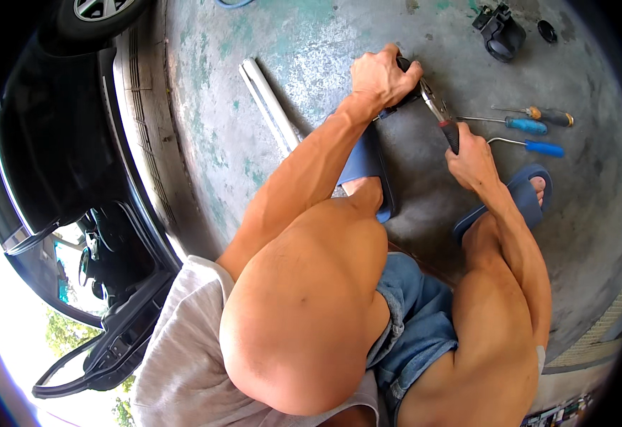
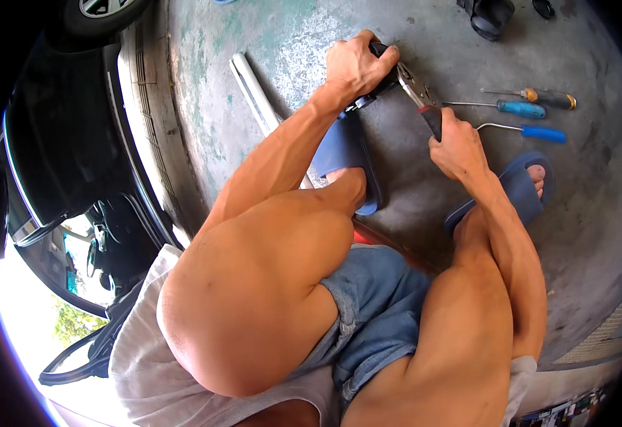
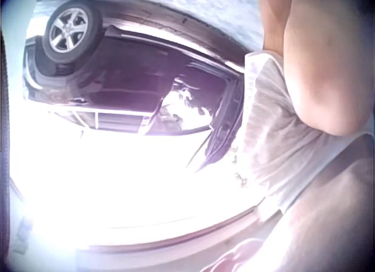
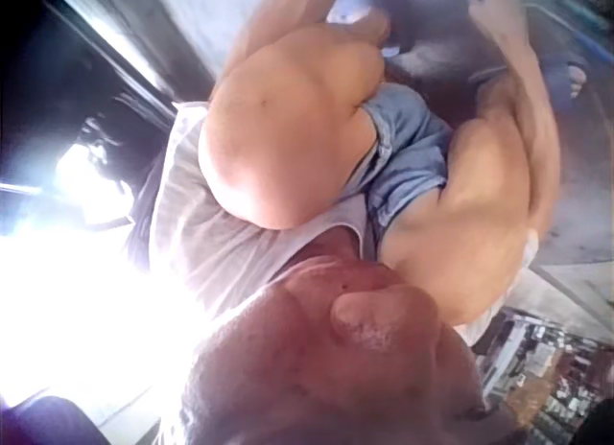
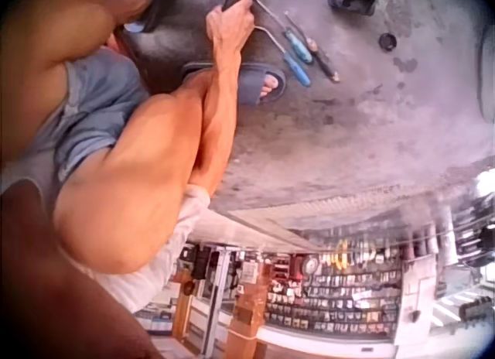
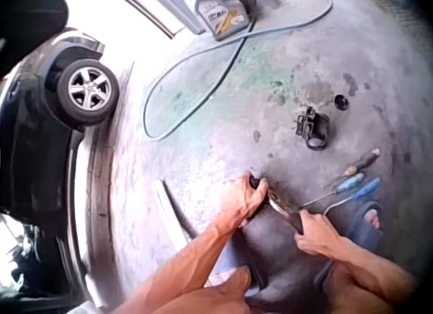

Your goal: The person uses pliers to pull out a small component from a black plastic car part while sitting on the floor.

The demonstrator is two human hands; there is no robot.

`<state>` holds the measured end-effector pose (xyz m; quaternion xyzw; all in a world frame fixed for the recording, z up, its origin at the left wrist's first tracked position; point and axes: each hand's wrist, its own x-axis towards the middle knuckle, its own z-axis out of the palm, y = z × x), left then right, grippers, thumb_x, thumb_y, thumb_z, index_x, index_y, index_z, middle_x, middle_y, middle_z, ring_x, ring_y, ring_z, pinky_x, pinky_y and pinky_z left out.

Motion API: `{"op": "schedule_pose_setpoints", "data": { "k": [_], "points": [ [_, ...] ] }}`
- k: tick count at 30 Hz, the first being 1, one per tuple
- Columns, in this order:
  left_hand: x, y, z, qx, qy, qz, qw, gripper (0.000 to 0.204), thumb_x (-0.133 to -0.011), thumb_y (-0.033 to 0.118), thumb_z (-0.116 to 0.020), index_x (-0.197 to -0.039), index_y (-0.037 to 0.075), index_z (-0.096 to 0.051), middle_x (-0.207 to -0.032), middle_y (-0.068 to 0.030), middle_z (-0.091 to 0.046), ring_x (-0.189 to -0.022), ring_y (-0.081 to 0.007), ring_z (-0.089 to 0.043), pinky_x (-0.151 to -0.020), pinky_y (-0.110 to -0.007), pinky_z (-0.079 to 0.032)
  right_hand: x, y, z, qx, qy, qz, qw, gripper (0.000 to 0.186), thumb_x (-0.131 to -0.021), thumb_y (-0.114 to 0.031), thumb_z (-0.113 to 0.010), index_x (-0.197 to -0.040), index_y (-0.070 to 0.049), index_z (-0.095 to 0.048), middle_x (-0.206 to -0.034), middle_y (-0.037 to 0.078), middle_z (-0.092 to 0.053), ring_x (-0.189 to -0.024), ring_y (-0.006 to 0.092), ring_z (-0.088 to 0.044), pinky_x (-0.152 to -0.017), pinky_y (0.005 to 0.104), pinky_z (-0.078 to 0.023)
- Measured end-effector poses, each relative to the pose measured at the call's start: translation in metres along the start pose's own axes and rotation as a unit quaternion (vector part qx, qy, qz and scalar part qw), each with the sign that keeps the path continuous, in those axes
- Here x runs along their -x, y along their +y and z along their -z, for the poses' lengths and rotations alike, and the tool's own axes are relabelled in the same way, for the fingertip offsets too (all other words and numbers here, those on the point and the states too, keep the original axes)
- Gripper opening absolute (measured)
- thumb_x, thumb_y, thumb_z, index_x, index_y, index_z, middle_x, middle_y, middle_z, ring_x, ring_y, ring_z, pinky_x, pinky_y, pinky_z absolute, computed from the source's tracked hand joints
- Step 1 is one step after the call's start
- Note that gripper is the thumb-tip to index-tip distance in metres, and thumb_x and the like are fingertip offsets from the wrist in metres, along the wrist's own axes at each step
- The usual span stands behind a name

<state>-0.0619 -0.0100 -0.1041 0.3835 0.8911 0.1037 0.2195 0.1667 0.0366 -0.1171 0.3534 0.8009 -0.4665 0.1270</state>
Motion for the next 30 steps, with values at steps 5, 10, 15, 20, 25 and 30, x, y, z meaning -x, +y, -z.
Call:
{"op": "schedule_pose_setpoints", "data": {
  "k": [5,10,15,20,25,30],
  "points": [
    [-0.005,-0.004,0.0,-0.003,-0.017,-0.004,1.0,0.055,-0.083,0.055,-0.06,-0.092,0.002,-0.071,-0.081,-0.0271,-0.07,-0.081,-0.045,-0.069,-0.081,-0.049,-0.055,0.004,-0.017,0.01,0.005,-0.006,-0.016,1.0,0.03,-0.082,-0.01,-0.058,-0.106,0.007,-0.051,-0.089,0.036,-0.065,-0.091,0.0541,-0.063,-0.084,0.0567,-0.049],
    [-0.01,-0.013,0.006,0.028,-0.024,0.007,0.999,0.061,-0.087,0.06,-0.056,-0.097,0.002,-0.073,-0.083,-0.0282,-0.07,-0.086,-0.0452,-0.069,-0.083,-0.05,-0.054,0.001,-0.038,0.027,0.047,-0.031,-0.036,0.998,0.03,-0.08,-0.009,-0.055,-0.102,0.01,-0.051,-0.088,0.038,-0.064,-0.091,0.0538,-0.064,-0.086,0.0563,-0.049],
    [-0.003,-0.01,-0.001,0.072,0.026,0.009,0.997,0.059,-0.093,0.054,-0.049,-0.088,-0.001,-0.071,-0.08,-0.032,-0.067,-0.083,-0.0504,-0.067,-0.081,-0.053,-0.054,0.004,-0.049,0.041,0.055,-0.064,-0.065,0.994,0.032,-0.079,-0.01,-0.056,-0.102,0.01,-0.05,-0.088,0.037,-0.064,-0.091,0.053,-0.063,-0.086,0.056,-0.048],
    [0.008,-0.003,-0.008,0.069,0.087,0.033,0.993,0.055,-0.094,0.047,-0.052,-0.079,-0.003,-0.068,-0.072,-0.0314,-0.066,-0.075,-0.0501,-0.067,-0.076,-0.053,-0.055,0.01,-0.047,0.043,0.067,-0.058,-0.074,0.993,0.033,-0.079,-0.011,-0.058,-0.103,0.01,-0.05,-0.09,0.035,-0.064,-0.093,0.0522,-0.063,-0.087,0.0545,-0.047],
    [0.024,-0.011,-0.001,0.101,0.06,0.039,0.992,0.057,-0.089,0.054,-0.059,-0.087,-0.002,-0.07,-0.074,-0.0275,-0.069,-0.077,-0.0462,-0.069,-0.077,-0.05,-0.056,0.02,-0.051,0.035,0.29,0.053,0.01,0.956,0.026,-0.079,-0.016,-0.069,-0.094,0.004,-0.06,-0.093,0.023,-0.07,-0.095,0.0406,-0.064,-0.083,0.0496,-0.053],
    [0.039,-0.039,0.011,0.343,-0.042,-0.024,0.938,0.057,-0.084,0.047,-0.075,-0.116,0.001,-0.069,-0.095,-0.0156,-0.074,-0.091,-0.0244,-0.071,-0.087,-0.036,-0.053,0.034,-0.036,0.039,0.27,0.114,0.06,0.954,0.029,-0.074,-0.018,-0.075,-0.095,-0.002,-0.062,-0.092,0.016,-0.067,-0.094,0.0336,-0.061,-0.079,0.0439,-0.052]
  ]
}}
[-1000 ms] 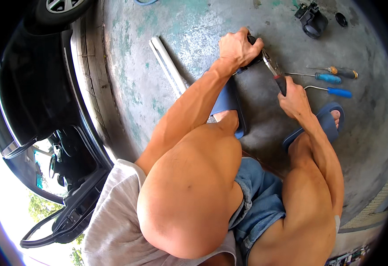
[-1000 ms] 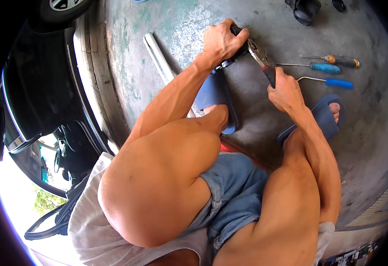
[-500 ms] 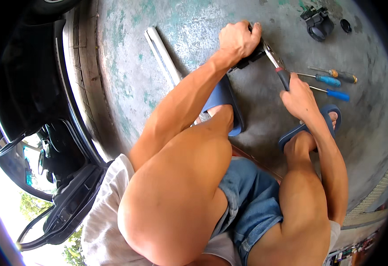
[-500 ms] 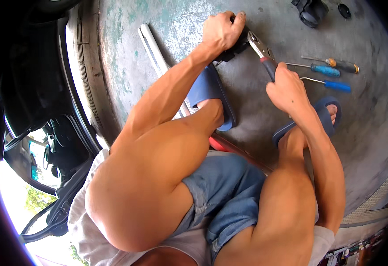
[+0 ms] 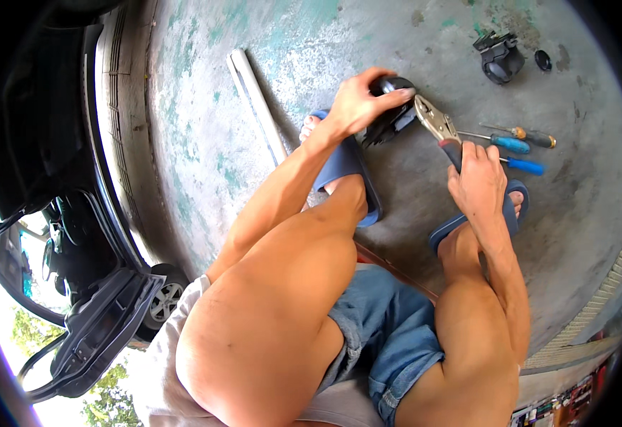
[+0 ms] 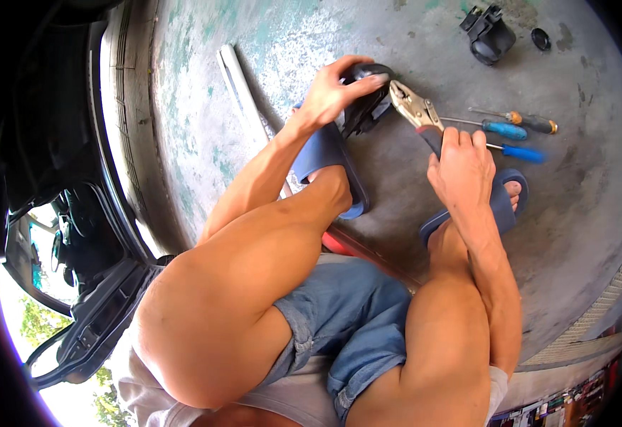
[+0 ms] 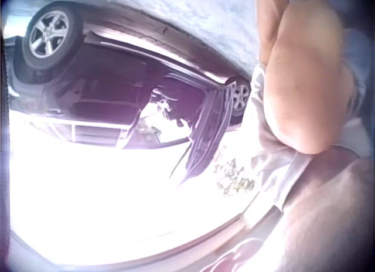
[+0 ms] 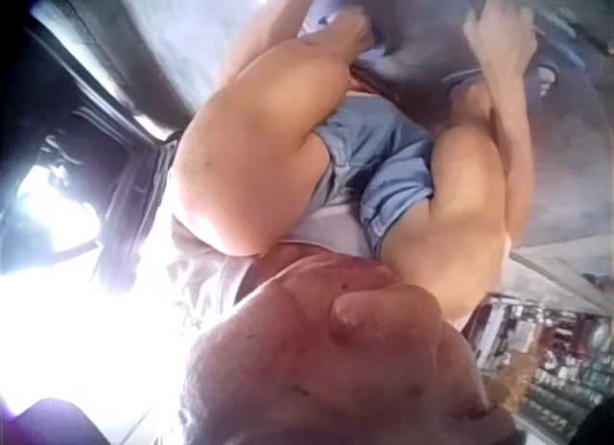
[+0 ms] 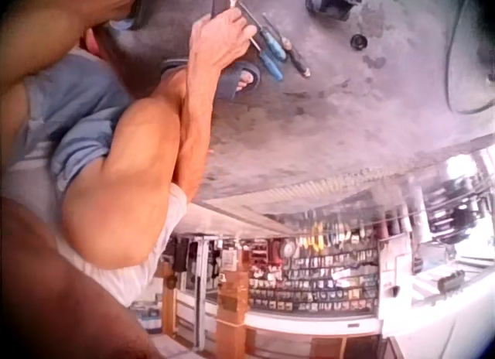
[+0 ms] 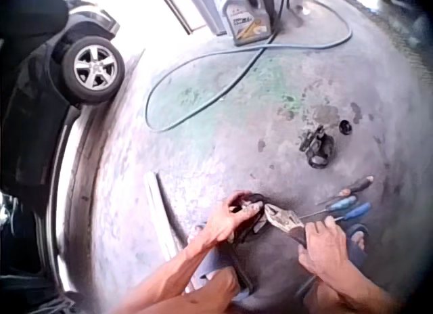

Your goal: The person uses pliers to pull out a small component from a black plastic car part while sitting on the floor.

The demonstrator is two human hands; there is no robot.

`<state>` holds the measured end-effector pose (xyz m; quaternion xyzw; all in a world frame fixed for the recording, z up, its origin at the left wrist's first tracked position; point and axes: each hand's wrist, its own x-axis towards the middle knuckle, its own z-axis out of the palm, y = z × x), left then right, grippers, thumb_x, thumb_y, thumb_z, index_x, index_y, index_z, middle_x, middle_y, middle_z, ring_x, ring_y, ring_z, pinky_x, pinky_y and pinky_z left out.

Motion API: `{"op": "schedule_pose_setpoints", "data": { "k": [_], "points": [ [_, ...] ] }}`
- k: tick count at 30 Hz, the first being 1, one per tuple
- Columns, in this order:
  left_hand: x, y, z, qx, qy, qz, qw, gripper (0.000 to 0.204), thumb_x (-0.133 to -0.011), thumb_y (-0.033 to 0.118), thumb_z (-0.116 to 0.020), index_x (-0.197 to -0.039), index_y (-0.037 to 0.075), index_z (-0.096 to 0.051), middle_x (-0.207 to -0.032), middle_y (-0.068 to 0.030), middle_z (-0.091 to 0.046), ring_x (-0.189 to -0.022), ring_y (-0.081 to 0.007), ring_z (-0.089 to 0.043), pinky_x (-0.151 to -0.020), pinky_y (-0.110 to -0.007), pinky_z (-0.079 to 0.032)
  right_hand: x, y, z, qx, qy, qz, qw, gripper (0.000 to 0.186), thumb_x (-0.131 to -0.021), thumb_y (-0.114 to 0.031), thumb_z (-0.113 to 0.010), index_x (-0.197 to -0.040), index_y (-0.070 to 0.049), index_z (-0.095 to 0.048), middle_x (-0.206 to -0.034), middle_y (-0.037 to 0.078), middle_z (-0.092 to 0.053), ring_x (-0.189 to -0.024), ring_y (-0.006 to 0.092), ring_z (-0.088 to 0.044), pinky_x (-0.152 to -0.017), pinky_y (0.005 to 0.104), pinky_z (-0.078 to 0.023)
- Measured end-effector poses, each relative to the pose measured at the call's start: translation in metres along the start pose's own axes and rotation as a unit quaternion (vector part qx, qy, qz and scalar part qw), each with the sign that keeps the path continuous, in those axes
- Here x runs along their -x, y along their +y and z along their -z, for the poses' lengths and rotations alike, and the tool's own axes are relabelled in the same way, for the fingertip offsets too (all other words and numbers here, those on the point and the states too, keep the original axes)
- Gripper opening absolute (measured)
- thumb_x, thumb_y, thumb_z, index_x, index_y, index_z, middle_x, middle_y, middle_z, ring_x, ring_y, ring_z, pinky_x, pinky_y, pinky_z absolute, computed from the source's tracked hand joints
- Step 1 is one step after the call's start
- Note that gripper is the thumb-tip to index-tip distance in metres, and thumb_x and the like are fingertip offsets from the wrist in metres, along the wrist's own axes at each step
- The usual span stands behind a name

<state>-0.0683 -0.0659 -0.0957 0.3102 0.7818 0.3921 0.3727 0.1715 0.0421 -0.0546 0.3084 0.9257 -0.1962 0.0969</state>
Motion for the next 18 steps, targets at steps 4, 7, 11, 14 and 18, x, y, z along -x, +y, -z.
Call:
{"op": "schedule_pose_setpoints", "data": {
  "k": [4,7,11,14,18],
  "points": [
    [0.02,0.015,0.026,0.191,-0.133,-0.035,0.972,0.097,-0.067,0.037,-0.09,-0.146,0.006,-0.045,-0.136,-0.0108,-0.057,-0.131,-0.0237,-0.049,-0.113,-0.037,-0.035,0.015,0.003,0.025,0.011,0.115,0.054,0.992,0.043,-0.064,-0.013,-0.081,-0.102,-0.006,-0.061,-0.093,0.009,-0.063,-0.089,0.0298,-0.057,-0.077,0.0412,-0.05],
    [0.022,0.041,0.029,0.318,-0.165,-0.041,0.933,0.131,-0.052,0.032,-0.098,-0.157,0.005,-0.026,-0.154,-0.0116,-0.039,-0.142,-0.0244,-0.039,-0.119,-0.037,-0.026,0.016,0.005,0.048,0.036,0.233,0.091,0.968,0.057,-0.058,-0.014,-0.083,-0.112,-0.005,-0.065,-0.087,0.006,-0.06,-0.079,0.0262,-0.053,-0.071,0.037,-0.048],
    [0.036,0.057,0.049,0.299,-0.125,-0.108,0.94,0.13,-0.051,0.029,-0.098,-0.156,0.003,-0.027,-0.151,-0.0128,-0.043,-0.14,-0.0253,-0.041,-0.119,-0.037,-0.028,0.011,-0.003,0.075,0.049,0.233,0.103,0.966,0.06,-0.06,-0.008,-0.081,-0.118,-0.003,-0.064,-0.093,0.01,-0.062,-0.08,0.0293,-0.055,-0.073,0.0392,-0.049],
    [0.039,0.075,0.035,0.352,-0.115,-0.117,0.922,0.122,-0.051,0.025,-0.093,-0.153,0.001,-0.032,-0.143,-0.0132,-0.049,-0.134,-0.0242,-0.048,-0.115,-0.035,-0.032,0.018,0.0,0.094,0.075,0.251,0.102,0.96,0.062,-0.061,-0.007,-0.081,-0.12,-0.004,-0.063,-0.099,0.01,-0.064,-0.078,0.0296,-0.057,-0.071,0.039,-0.05],
    [0.043,0.061,0.03,0.42,-0.077,-0.1,0.898,0.111,-0.053,0.022,-0.083,-0.149,-0.005,-0.036,-0.133,-0.0122,-0.056,-0.124,-0.0217,-0.054,-0.108,-0.032,-0.038,0.023,-0.013,0.092,0.065,0.21,0.093,0.971,0.071,-0.049,-0.008,-0.084,-0.117,-0.005,-0.065,-0.096,0.006,-0.064,-0.072,0.0253,-0.054,-0.064,0.0364,-0.049]
  ]
}}
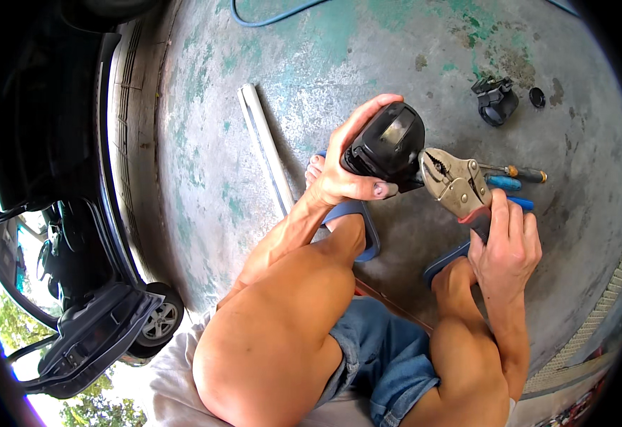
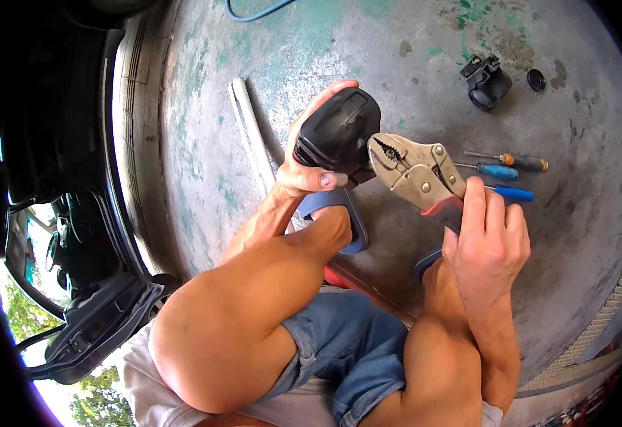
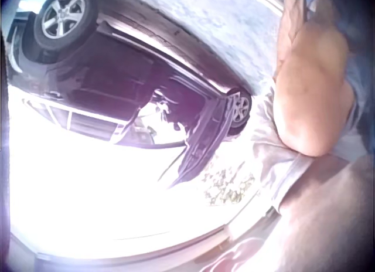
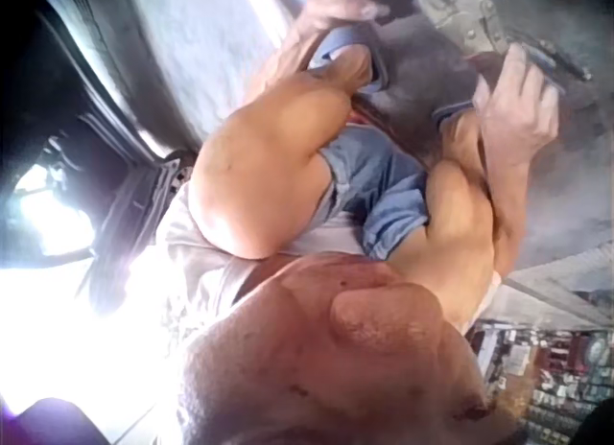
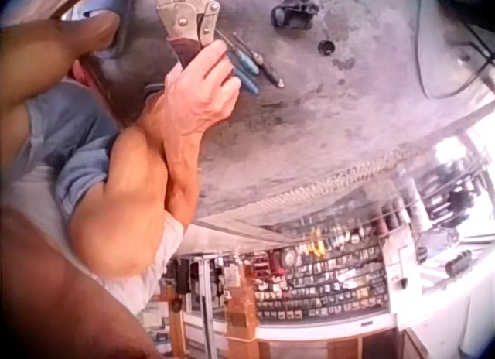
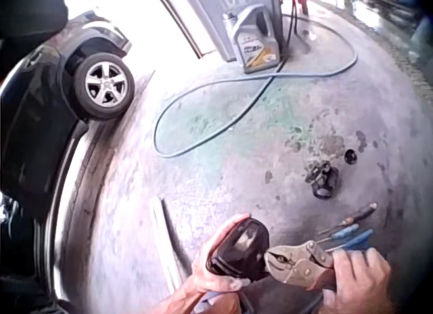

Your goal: The person uses pliers to pull out a small component from a black plastic car part while sitting on the floor.

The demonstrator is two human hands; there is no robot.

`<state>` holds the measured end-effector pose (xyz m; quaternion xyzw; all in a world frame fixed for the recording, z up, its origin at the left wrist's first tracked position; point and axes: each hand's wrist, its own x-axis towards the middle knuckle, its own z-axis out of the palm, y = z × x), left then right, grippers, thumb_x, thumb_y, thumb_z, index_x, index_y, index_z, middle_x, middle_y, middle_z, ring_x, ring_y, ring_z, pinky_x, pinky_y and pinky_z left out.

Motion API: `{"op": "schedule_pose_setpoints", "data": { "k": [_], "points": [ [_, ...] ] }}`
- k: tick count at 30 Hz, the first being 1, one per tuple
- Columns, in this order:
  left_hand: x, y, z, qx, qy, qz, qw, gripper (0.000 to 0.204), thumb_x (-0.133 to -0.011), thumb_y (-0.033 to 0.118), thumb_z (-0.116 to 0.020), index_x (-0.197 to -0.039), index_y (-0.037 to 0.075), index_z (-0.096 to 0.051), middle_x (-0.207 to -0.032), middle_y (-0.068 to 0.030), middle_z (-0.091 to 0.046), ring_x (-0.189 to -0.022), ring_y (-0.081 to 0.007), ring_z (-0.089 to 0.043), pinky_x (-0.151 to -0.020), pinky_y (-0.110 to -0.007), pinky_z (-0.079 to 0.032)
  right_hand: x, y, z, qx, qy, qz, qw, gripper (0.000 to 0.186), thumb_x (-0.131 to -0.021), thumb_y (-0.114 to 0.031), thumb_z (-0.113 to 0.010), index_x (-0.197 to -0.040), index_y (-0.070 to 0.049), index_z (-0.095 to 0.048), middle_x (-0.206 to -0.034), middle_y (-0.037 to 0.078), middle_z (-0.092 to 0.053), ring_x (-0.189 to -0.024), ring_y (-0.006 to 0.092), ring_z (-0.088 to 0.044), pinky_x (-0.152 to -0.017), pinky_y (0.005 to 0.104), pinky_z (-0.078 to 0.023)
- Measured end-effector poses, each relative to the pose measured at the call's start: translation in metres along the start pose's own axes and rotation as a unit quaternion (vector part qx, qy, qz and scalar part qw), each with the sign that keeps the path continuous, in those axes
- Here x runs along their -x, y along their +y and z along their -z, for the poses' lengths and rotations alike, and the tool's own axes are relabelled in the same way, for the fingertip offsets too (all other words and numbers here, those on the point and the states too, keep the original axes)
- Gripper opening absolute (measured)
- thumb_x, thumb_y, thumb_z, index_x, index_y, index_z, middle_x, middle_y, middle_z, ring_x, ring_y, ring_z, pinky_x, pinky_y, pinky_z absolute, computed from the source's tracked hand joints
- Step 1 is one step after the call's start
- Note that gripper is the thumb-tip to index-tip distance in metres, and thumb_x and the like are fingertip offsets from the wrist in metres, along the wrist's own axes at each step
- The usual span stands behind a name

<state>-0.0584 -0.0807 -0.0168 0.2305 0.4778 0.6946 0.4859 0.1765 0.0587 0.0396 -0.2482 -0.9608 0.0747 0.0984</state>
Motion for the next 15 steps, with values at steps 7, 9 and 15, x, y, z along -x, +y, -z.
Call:
{"op": "schedule_pose_setpoints", "data": {
  "k": [7,9,15],
  "points": [
    [0.003,0.011,-0.016,-0.009,0.027,0.027,0.999,0.118,-0.048,0.026,-0.085,-0.149,-0.006,-0.033,-0.132,-0.0147,-0.057,-0.122,-0.0242,-0.057,-0.109,-0.034,-0.04,0.004,-0.003,0.019,0.022,-0.073,-0.049,0.996,0.074,-0.055,-0.005,-0.083,-0.126,-0.005,-0.06,-0.106,0.01,-0.063,-0.083,0.0288,-0.06,-0.073,0.039,-0.054],
    [0.002,0.015,-0.015,-0.045,0.014,0.003,0.999,0.119,-0.047,0.025,-0.085,-0.149,-0.006,-0.033,-0.132,-0.0147,-0.057,-0.121,-0.0241,-0.058,-0.108,-0.034,-0.041,0.002,-0.004,0.025,0.021,-0.083,-0.052,0.995,0.073,-0.055,-0.004,-0.082,-0.125,-0.005,-0.06,-0.106,0.01,-0.063,-0.082,0.0289,-0.06,-0.072,0.0392,-0.054],
    [0.009,0.02,-0.022,-0.143,-0.006,-0.037,0.989,0.108,-0.053,0.022,-0.083,-0.147,-0.005,-0.039,-0.132,-0.0132,-0.057,-0.121,-0.0212,-0.056,-0.106,-0.032,-0.039,0.01,0.007,0.013,-0.008,-0.075,-0.048,0.996,0.062,-0.054,-0.003,-0.078,-0.114,0.0,-0.061,-0.097,0.011,-0.063,-0.08,0.0296,-0.059,-0.07,0.0389,-0.052]
  ]
}}
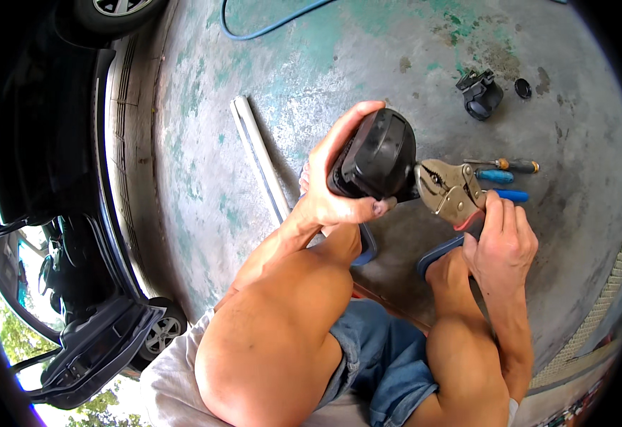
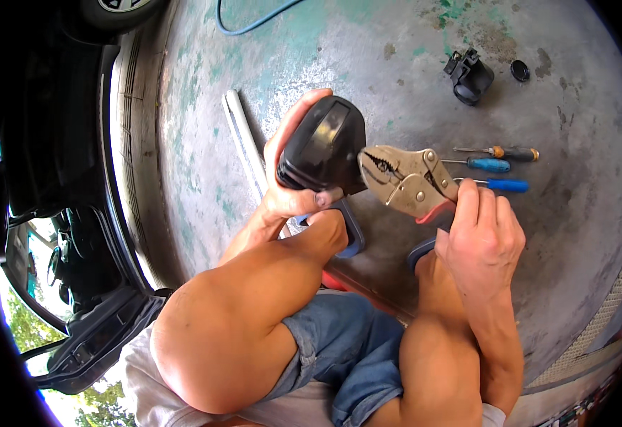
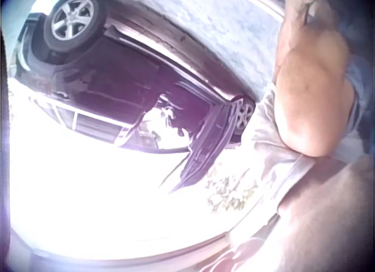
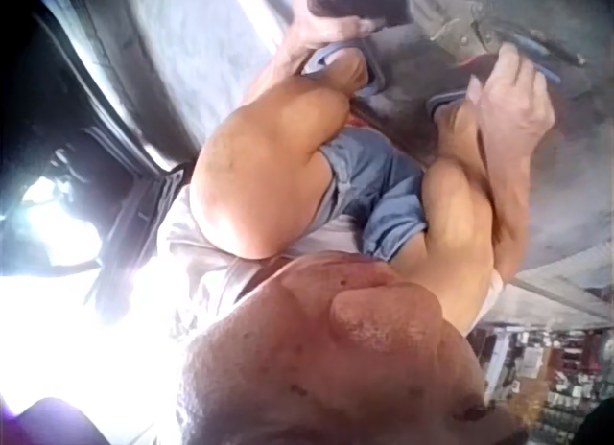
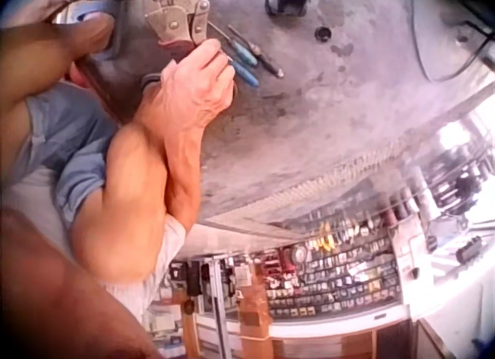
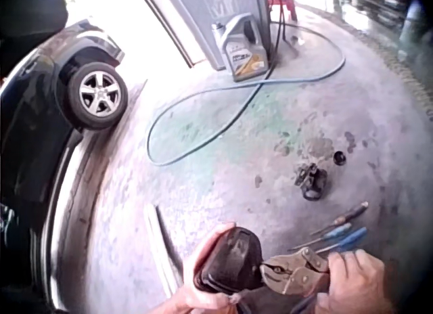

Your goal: The person uses pliers to pull out a small component from a black plastic car part while sitting on the floor.

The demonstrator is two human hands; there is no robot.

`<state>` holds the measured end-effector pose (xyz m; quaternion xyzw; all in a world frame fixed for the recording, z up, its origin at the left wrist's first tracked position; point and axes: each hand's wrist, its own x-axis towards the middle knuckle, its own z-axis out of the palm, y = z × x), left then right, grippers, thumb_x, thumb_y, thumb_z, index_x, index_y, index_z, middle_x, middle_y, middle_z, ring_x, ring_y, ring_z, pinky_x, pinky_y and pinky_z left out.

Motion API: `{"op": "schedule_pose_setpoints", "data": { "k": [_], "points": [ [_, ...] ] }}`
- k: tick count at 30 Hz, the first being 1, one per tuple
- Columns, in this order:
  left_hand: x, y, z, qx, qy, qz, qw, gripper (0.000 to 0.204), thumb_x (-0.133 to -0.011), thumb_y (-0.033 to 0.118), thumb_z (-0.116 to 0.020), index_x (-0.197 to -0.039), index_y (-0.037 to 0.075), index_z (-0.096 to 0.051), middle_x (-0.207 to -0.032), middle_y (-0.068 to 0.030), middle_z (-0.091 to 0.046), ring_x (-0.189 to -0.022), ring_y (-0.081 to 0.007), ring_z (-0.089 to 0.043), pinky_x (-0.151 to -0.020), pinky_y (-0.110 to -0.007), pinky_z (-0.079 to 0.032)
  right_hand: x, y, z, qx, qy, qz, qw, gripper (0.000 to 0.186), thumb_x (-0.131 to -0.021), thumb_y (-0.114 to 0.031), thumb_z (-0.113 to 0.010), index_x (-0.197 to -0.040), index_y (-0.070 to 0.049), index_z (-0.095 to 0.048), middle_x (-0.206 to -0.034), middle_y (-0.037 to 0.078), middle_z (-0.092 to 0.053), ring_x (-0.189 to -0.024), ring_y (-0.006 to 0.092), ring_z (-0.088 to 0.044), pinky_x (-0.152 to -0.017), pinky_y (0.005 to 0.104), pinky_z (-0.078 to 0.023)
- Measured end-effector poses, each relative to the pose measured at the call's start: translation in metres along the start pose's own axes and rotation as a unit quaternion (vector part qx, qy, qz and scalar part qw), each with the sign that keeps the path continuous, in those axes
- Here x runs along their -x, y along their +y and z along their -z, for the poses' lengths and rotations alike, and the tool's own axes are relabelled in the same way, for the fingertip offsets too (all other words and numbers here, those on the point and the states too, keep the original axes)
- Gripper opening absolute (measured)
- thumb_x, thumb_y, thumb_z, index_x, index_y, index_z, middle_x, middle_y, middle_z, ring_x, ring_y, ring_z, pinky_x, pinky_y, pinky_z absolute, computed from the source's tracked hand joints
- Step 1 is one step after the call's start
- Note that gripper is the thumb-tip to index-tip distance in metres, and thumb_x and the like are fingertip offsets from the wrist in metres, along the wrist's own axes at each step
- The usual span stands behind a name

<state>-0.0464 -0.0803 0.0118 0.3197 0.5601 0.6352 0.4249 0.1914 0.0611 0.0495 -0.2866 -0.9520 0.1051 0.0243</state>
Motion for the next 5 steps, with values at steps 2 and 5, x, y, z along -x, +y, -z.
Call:
{"op": "schedule_pose_setpoints", "data": {
  "k": [2,5],
  "points": [
    [0.003,0.006,-0.001,-0.001,0.008,0.006,1.0,0.108,-0.053,0.022,-0.084,-0.147,-0.005,-0.039,-0.132,-0.0132,-0.057,-0.121,-0.0212,-0.055,-0.107,-0.032,-0.039,-0.004,0.003,-0.006,-0.019,0.005,0.019,1.0,0.056,-0.054,-0.005,-0.076,-0.107,0.002,-0.062,-0.091,0.012,-0.063,-0.084,0.031,-0.059,-0.075,0.0396,-0.051],
    [0.006,0.006,0.005,-0.013,0.023,0.006,1.0,0.109,-0.055,0.025,-0.085,-0.149,-0.005,-0.037,-0.134,-0.0136,-0.055,-0.123,-0.0211,-0.054,-0.109,-0.032,-0.037,-0.019,0.008,-0.005,-0.048,0.057,0.096,0.993,0.055,-0.055,-0.01,-0.076,-0.107,0.0,-0.062,-0.093,0.014,-0.063,-0.098,0.0322,-0.058,-0.099,0.056,-0.039]
  ]
}}
